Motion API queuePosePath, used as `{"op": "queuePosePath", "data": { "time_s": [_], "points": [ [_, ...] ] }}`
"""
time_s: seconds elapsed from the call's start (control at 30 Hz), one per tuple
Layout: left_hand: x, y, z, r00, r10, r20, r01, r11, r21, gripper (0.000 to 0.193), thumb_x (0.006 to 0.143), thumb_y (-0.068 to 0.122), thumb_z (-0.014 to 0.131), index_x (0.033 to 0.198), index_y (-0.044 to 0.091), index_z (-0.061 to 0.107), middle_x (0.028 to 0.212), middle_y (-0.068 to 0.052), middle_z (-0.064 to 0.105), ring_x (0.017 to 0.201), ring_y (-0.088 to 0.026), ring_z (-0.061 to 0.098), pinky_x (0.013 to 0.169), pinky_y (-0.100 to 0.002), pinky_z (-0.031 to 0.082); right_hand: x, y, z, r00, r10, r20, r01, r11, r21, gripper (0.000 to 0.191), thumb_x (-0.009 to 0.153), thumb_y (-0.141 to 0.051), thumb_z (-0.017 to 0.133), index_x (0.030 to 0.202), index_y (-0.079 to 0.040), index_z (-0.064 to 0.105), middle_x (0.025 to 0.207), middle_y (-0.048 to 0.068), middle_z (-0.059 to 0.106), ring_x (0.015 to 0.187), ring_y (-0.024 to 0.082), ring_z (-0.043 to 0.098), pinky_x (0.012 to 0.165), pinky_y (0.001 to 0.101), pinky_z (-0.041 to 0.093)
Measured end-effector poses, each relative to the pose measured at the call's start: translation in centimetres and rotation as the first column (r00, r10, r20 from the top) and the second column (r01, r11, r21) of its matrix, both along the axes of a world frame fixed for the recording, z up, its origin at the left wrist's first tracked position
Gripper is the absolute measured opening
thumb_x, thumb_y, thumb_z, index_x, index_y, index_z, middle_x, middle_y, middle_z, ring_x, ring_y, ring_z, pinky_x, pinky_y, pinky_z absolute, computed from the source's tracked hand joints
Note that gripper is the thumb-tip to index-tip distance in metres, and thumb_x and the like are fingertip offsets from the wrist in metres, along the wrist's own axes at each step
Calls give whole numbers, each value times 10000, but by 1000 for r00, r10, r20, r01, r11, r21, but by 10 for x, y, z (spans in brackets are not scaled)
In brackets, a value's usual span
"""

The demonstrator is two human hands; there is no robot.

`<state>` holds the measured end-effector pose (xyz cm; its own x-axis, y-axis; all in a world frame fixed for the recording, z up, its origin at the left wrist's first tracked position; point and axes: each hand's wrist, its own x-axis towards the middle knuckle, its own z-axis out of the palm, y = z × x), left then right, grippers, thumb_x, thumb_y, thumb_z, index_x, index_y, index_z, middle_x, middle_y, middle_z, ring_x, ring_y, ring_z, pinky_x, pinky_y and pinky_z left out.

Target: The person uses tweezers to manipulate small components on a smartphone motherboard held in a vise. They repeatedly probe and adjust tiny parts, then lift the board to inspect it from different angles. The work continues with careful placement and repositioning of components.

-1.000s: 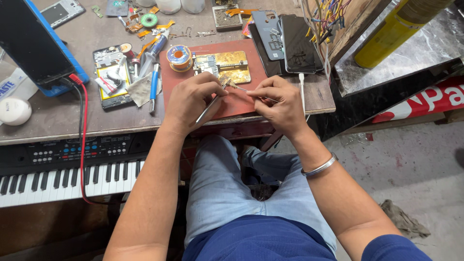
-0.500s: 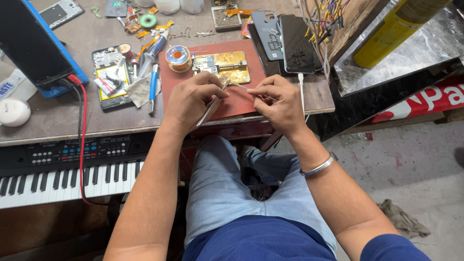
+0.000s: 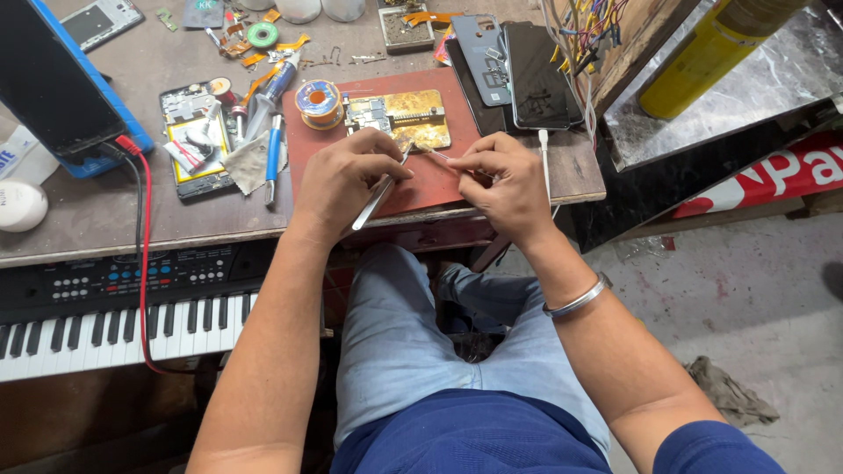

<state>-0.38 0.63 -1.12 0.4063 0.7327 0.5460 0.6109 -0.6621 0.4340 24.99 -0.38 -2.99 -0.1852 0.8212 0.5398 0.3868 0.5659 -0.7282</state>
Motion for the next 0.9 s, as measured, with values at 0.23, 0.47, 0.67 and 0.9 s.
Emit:
{"op": "queuePosePath", "data": {
  "time_s": [0.23, 0.47, 0.67, 0.9],
  "points": [
    [1, -5, 9, 998, -62, -10, 62, 998, 29, 155, 769, 34, 749, 829, 173, 784, 1021, 18, 718, 949, -221, 709, 784, -361, 562, 0, -1, 3, 1000, -17, 10, 17, 999, -28, 218, 838, 16, 747, 1037, -49, 808, 955, 41, 694, 756, 85, 646, 645, 235, 520],
    [4, -10, 14, 996, -46, -71, 49, 998, 42, 122, 762, 45, 692, 735, 158, 730, 975, 22, 703, 925, -224, 693, 755, -377, 546, -1, -4, 6, 997, 6, 76, -8, 1000, 28, 234, 813, -9, 754, 1037, -54, 805, 967, 60, 693, 826, 136, 680, 714, 262, 553],
    [6, -14, 17, 993, -18, -113, 26, 997, 75, 89, 753, 74, 709, 767, 154, 746, 901, 3, 656, 897, -232, 664, 770, -386, 543, -3, -4, 6, 994, -2, 108, -1, 1000, 30, 228, 804, -35, 766, 1029, -59, 801, 973, 69, 698, 834, 166, 695, 741, 276, 560],
    [9, -18, 25, 994, -47, -103, 50, 998, 32, 97, 749, 204, 827, 812, 162, 766, 827, -24, 625, 841, -244, 636, 729, -395, 522, -2, -2, 6, 995, 4, 101, -9, 999, 48, 227, 813, -27, 759, 1035, -56, 799, 971, 76, 695, 823, 160, 693, 731, 275, 559]
  ]
}}
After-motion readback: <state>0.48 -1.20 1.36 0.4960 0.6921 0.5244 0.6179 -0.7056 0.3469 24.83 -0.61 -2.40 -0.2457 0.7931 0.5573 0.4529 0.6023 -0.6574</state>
